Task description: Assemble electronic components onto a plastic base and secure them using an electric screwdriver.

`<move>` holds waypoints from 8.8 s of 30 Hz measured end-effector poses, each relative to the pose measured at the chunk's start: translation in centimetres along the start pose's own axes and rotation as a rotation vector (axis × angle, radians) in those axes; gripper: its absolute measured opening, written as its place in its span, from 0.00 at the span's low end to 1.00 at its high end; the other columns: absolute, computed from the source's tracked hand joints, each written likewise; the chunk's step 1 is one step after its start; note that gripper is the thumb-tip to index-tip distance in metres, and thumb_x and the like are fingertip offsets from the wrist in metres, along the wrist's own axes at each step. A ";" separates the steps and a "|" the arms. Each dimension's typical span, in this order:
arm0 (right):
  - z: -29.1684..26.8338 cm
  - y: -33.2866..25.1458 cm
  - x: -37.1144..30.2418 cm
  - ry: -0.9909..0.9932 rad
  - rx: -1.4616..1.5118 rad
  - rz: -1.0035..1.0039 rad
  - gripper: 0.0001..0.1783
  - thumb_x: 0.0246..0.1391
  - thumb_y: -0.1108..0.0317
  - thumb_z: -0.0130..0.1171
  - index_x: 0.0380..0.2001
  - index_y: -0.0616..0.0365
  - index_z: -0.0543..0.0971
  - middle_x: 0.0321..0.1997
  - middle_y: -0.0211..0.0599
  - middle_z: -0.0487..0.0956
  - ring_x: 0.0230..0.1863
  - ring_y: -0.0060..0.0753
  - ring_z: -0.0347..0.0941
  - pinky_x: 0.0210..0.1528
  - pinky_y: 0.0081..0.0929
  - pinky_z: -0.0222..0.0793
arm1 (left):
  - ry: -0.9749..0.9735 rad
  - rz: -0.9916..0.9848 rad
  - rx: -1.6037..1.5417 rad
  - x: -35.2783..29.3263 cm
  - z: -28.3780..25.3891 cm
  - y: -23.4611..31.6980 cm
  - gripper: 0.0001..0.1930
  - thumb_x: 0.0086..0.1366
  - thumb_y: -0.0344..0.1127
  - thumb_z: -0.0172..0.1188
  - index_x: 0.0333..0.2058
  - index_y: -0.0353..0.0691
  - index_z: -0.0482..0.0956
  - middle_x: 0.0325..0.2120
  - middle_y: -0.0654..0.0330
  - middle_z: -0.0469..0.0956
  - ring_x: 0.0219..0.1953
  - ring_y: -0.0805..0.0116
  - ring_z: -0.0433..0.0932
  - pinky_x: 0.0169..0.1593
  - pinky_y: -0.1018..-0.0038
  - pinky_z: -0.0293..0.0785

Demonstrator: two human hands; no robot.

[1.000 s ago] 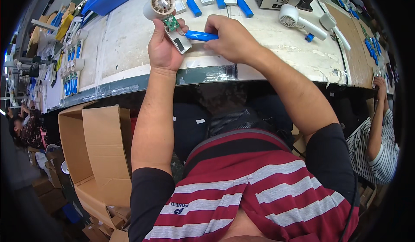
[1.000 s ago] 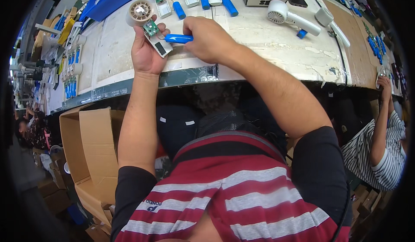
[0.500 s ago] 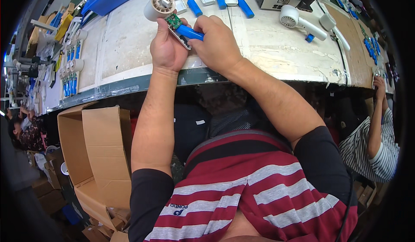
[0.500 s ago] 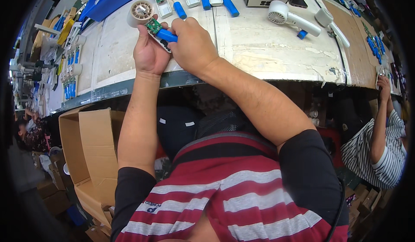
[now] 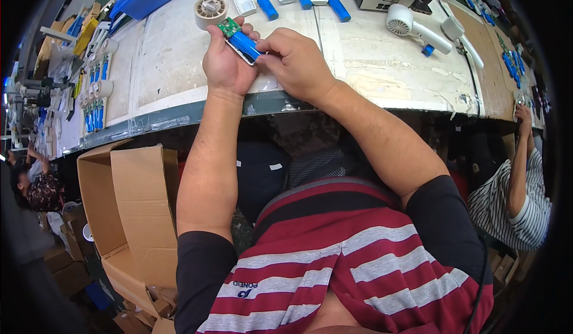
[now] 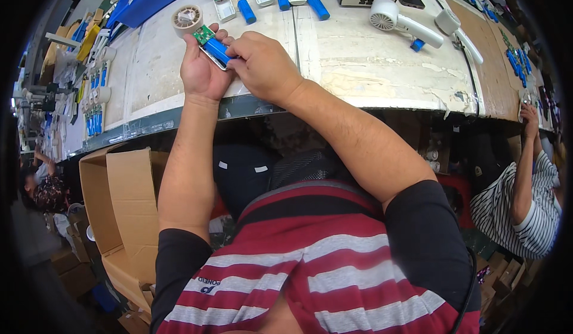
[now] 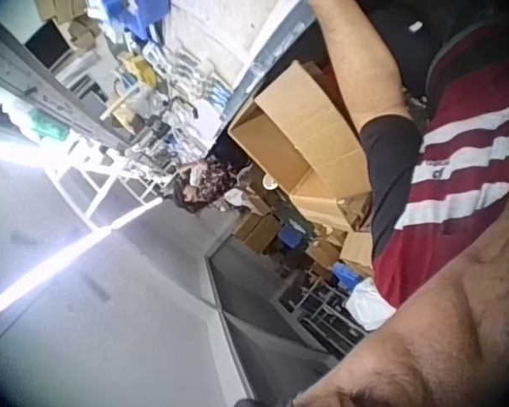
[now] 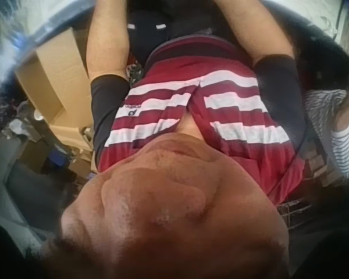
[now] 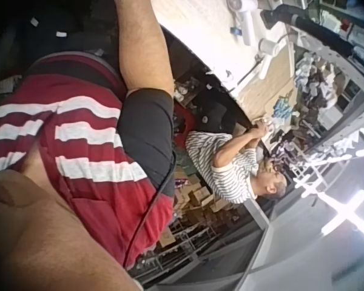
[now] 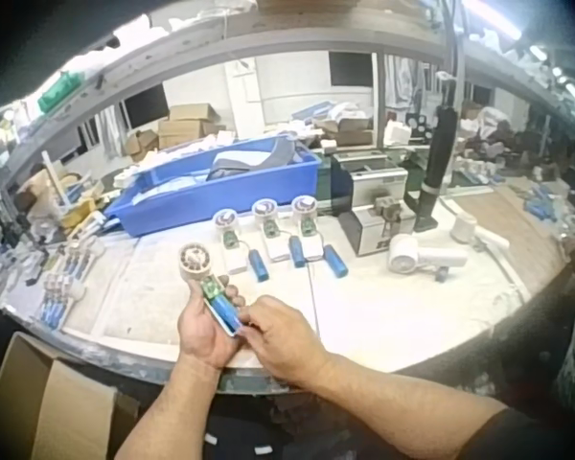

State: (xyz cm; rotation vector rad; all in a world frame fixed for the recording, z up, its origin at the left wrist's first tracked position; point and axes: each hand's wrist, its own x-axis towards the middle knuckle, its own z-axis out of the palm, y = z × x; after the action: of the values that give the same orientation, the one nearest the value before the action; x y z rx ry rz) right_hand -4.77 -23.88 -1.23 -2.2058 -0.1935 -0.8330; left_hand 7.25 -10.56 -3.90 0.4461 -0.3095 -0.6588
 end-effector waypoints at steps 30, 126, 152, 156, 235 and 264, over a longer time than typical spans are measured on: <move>1.3 0.2 -0.8 0.023 -0.129 -0.178 0.04 0.58 0.75 0.66 0.37 0.58 0.85 0.40 0.35 0.82 0.35 0.40 0.78 0.39 0.31 0.73 | 0.102 -0.060 0.001 0.0 0.6 -0.2 0.29 0.84 0.59 0.41 0.51 0.35 0.74 0.35 0.55 0.77 0.35 0.64 0.76 0.38 0.70 0.78; 2.0 1.1 2.3 -0.105 -0.431 -0.393 0.05 0.54 0.66 0.65 0.31 0.52 0.79 0.34 0.34 0.77 0.33 0.43 0.76 0.33 0.35 0.72 | 0.213 0.250 0.572 -1.5 1.3 0.0 0.40 0.79 0.73 0.38 0.56 0.38 0.76 0.36 0.56 0.83 0.36 0.70 0.82 0.43 0.72 0.81; -3.5 4.2 6.5 -0.696 -0.563 -0.152 0.14 0.62 0.65 0.61 0.50 0.55 0.82 0.48 0.38 0.82 0.48 0.46 0.79 0.52 0.40 0.75 | 0.199 0.225 0.520 -1.6 1.5 0.4 0.33 0.76 0.68 0.55 0.57 0.40 0.74 0.30 0.58 0.82 0.27 0.70 0.81 0.31 0.77 0.79; -5.3 2.0 4.3 -0.653 -0.426 -0.048 0.15 0.61 0.65 0.63 0.50 0.56 0.82 0.47 0.38 0.82 0.47 0.47 0.79 0.51 0.42 0.75 | 0.238 0.280 0.588 -1.4 1.5 0.3 0.34 0.76 0.70 0.51 0.57 0.41 0.76 0.30 0.57 0.81 0.29 0.70 0.81 0.33 0.75 0.79; 0.0 -0.7 -0.4 0.030 0.289 0.152 0.02 0.56 0.76 0.70 0.34 0.60 0.88 0.31 0.31 0.84 0.27 0.27 0.71 0.33 0.23 0.68 | -0.008 0.008 -0.002 -1.5 0.8 0.6 0.06 0.78 0.31 0.60 0.47 0.36 0.74 0.38 0.56 0.77 0.39 0.67 0.76 0.43 0.71 0.78; 2.0 -0.5 -0.1 -0.035 0.057 -0.141 0.05 0.57 0.79 0.65 0.38 0.60 0.85 0.43 0.37 0.84 0.36 0.39 0.78 0.41 0.30 0.74 | 0.141 -0.008 -0.030 -1.4 -0.2 0.8 0.03 0.76 0.24 0.57 0.45 0.33 0.76 0.37 0.54 0.78 0.36 0.67 0.78 0.39 0.74 0.79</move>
State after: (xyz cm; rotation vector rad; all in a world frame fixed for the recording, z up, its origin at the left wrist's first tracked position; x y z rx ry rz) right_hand -4.05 -22.12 -2.03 -2.1738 -0.3893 -0.8555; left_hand 6.71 -8.97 -3.88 0.4630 -0.1641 -0.6351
